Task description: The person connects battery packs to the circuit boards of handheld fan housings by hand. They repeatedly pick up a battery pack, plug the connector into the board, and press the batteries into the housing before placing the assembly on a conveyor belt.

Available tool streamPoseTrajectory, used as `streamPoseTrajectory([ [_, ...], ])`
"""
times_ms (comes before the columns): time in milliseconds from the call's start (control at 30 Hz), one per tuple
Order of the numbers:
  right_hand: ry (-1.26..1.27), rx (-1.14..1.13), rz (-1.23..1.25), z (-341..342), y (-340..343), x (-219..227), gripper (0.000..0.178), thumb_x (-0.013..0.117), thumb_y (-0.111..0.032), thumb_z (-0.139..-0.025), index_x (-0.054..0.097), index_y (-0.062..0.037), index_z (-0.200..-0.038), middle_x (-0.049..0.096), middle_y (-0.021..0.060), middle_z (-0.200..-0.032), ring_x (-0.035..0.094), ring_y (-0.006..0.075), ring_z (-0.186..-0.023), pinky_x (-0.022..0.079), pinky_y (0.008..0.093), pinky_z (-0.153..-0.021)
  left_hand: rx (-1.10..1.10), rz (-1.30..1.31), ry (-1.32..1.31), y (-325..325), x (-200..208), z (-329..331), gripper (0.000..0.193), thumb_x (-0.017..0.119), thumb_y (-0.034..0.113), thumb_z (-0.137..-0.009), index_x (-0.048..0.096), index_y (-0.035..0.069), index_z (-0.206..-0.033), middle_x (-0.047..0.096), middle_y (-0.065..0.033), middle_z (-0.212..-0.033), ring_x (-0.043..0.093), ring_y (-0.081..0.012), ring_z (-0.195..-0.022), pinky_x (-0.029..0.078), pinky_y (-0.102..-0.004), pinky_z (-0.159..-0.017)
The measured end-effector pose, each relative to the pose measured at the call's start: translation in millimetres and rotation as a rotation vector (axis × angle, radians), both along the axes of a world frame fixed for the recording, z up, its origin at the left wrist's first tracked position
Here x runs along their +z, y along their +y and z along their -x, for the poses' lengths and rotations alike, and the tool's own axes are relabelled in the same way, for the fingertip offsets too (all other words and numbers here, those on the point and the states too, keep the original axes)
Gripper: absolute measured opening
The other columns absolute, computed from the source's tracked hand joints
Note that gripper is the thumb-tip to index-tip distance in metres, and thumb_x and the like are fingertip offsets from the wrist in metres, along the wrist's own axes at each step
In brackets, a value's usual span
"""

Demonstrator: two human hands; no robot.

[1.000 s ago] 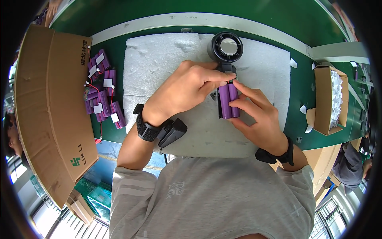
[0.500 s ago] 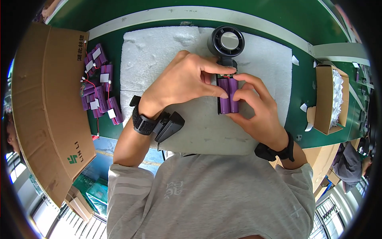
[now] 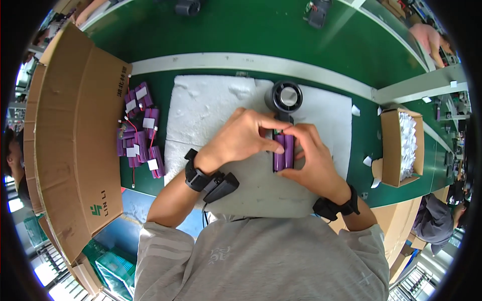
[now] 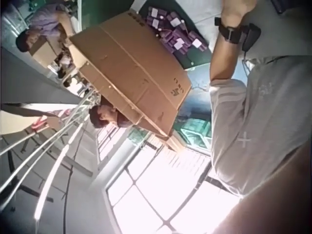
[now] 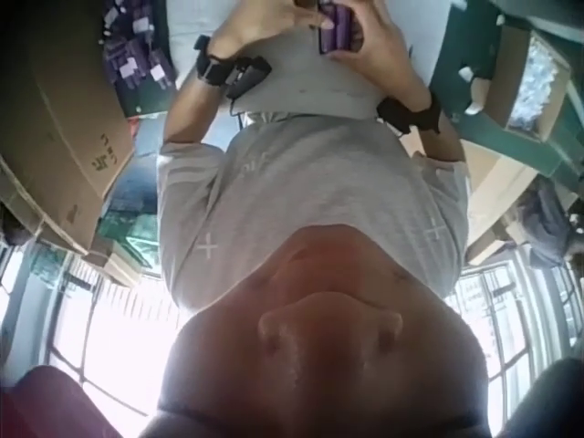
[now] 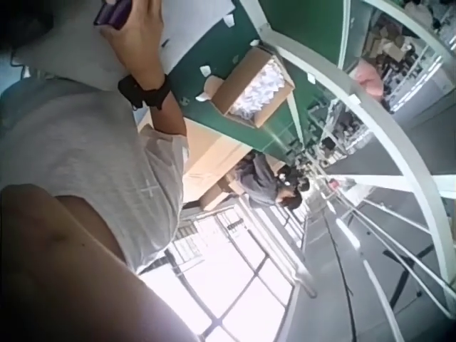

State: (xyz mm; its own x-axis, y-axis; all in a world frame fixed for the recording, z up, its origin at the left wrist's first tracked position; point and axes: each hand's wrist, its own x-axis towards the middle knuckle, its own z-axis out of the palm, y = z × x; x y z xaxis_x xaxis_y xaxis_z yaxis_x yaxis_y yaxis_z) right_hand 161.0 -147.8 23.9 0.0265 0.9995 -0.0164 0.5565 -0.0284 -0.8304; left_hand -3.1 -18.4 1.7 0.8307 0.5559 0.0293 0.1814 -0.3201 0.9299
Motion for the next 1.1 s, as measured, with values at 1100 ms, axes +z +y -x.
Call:
streamPoseTrajectory([
  [1100, -0.964, -0.422, -0.041, -241.3, 253.6, -59.5, 0.055, 0.067, -0.038, -0.085, 0.054, -0.0126, -0.132, 0.057, 0.0164, -0.126, 0.055, 0.0359, -0.117, 0.046, 0.0439, -0.096, 0.343, -0.463, -0.781, -114.7, 178.8, 76.9, 0.017, 0.069, 0.011, -0.063, 0.074, 0.007, -0.079, 0.066, -0.0066, -0.087, 0.058, -0.0114, -0.06, 0.048, -0.0245, -0.049],
])
